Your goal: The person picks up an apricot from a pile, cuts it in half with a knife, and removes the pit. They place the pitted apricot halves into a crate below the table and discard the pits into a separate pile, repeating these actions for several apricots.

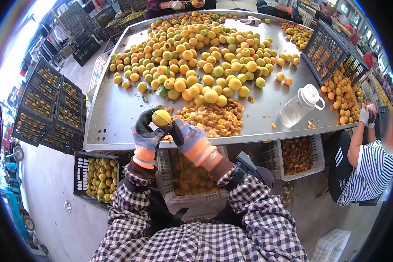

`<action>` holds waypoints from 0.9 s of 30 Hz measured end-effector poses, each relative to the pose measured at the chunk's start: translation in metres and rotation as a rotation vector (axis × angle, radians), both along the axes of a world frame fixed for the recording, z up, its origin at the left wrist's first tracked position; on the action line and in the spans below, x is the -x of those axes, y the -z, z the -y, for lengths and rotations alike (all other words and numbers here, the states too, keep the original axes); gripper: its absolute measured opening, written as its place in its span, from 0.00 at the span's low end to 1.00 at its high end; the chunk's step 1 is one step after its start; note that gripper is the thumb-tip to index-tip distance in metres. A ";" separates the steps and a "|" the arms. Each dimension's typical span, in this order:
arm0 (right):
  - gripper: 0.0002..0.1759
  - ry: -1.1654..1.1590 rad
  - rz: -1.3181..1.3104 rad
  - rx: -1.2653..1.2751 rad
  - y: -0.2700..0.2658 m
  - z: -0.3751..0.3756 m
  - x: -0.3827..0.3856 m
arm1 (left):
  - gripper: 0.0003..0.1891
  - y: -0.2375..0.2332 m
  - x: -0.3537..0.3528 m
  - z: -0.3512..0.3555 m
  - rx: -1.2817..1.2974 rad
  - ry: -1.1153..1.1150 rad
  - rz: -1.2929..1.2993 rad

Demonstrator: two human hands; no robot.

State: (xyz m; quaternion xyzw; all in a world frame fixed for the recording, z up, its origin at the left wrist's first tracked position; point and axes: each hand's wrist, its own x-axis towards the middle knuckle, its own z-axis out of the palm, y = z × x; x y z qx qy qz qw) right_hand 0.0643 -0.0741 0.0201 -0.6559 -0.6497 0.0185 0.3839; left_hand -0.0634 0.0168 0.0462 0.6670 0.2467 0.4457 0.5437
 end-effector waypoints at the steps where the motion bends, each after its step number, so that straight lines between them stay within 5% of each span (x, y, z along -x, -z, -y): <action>1: 0.11 -0.006 0.003 -0.010 0.000 -0.001 0.000 | 0.29 0.000 0.001 0.000 0.000 0.000 -0.001; 7: 0.11 0.006 0.018 0.066 -0.006 0.002 0.000 | 0.29 -0.002 0.002 -0.001 -0.032 0.003 -0.006; 12: 0.11 0.035 -0.020 0.018 -0.015 0.006 0.003 | 0.30 -0.003 0.001 -0.004 -0.428 -0.166 -0.130; 16: 0.11 0.045 -0.007 0.060 -0.012 0.005 0.002 | 0.31 -0.003 -0.001 -0.003 -0.324 -0.150 -0.078; 25: 0.09 0.039 -0.055 0.095 -0.009 0.003 0.003 | 0.32 -0.009 0.001 -0.004 -0.593 -0.278 -0.155; 27: 0.09 0.034 -0.027 0.078 -0.002 -0.001 0.003 | 0.31 -0.009 0.002 -0.004 -0.401 -0.177 -0.110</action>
